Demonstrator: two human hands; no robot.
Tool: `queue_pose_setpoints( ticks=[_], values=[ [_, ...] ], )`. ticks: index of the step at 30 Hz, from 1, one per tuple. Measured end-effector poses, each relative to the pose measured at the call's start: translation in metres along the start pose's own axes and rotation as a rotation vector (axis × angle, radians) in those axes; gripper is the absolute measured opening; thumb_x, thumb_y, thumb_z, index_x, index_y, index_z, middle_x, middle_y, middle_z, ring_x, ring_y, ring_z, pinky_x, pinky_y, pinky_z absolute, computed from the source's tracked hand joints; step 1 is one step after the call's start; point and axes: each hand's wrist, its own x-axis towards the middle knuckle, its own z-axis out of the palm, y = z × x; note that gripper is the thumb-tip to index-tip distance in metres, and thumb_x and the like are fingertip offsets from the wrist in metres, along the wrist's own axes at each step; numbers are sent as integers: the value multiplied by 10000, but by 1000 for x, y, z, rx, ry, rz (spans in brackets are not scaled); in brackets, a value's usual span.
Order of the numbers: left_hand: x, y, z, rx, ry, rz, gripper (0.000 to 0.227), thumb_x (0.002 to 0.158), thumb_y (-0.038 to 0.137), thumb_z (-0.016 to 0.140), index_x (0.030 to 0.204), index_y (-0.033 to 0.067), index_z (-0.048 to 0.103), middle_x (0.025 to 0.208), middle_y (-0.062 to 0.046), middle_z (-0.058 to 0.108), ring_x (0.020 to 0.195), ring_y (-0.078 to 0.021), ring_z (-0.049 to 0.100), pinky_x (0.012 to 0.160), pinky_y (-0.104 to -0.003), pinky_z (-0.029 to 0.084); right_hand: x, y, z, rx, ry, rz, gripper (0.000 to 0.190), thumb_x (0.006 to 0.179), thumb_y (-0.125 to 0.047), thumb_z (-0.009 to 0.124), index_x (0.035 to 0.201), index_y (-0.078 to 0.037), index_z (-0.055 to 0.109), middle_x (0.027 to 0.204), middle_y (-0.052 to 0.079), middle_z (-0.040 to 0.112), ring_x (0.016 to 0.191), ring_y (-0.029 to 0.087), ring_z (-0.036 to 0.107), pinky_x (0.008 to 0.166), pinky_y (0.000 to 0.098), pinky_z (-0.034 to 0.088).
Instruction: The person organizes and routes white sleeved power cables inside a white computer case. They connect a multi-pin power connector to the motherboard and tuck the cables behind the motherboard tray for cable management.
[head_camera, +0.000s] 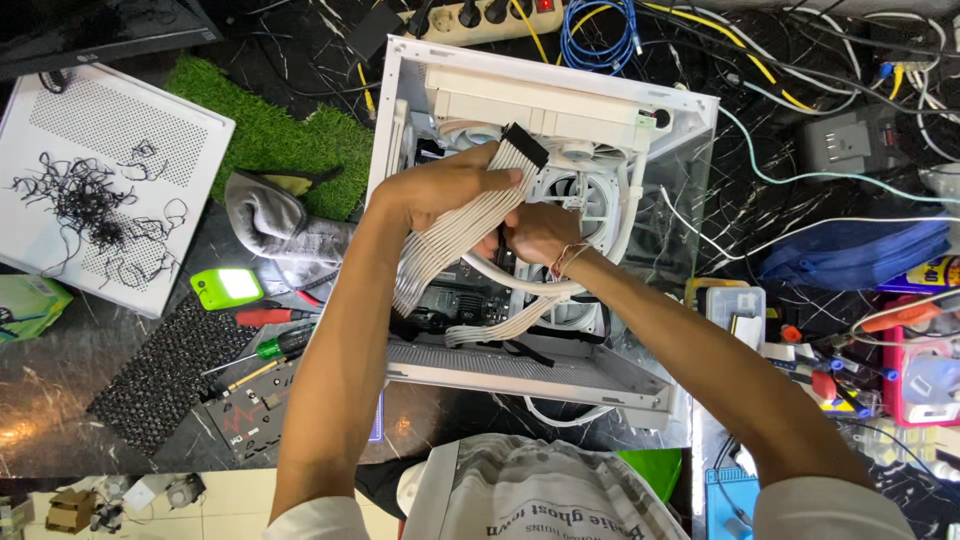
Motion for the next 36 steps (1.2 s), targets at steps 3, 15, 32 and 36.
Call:
queue_pose_setpoints(
  ticks=[3, 15, 32, 36],
  values=[
    [-2, -4, -1, 19, -15, -6, 870, 982, 417, 661, 1647, 35, 250, 1020, -310, 712, 696, -377, 777, 669, -552, 711, 56, 38, 45, -33, -12, -40, 700, 983, -573, 491, 1237, 27, 747, 1272, 287, 752, 1308, 496, 654, 1082, 584, 517],
    [-8, -2, 0, -77, 55, -35, 1025, 924, 513, 721, 1701, 76, 214, 1037, -335, 676, 711, -426, 773, 681, -606, 696, -33, 4, -81, 118, -243, -96, 593, 1004, -560, 593, 823, -35, 800, 791, 181, 799, 896, 411, 781, 901, 447, 574],
    [7, -24, -12, -51, -304, 45, 755, 899, 276, 743, 1477, -155, 519, 614, -202, 664, 348, -223, 652, 211, -278, 528, -81, 72, -45, 1081, 406, -221, 184, 1013, -275, 711, 914, -132, 773, 770, -18, 649, 817, 105, 591, 824, 250, 468],
    [-1, -12, 7, 79, -234, 60, 691, 904, 266, 754, 1463, -88, 557, 722, -236, 692, 431, -270, 709, 254, -317, 572, -95, 59, -57, 1134, 382, -247, 219, 1025, -262, 700, 905, -91, 765, 730, 14, 611, 769, 138, 573, 799, 269, 457]
  ],
)
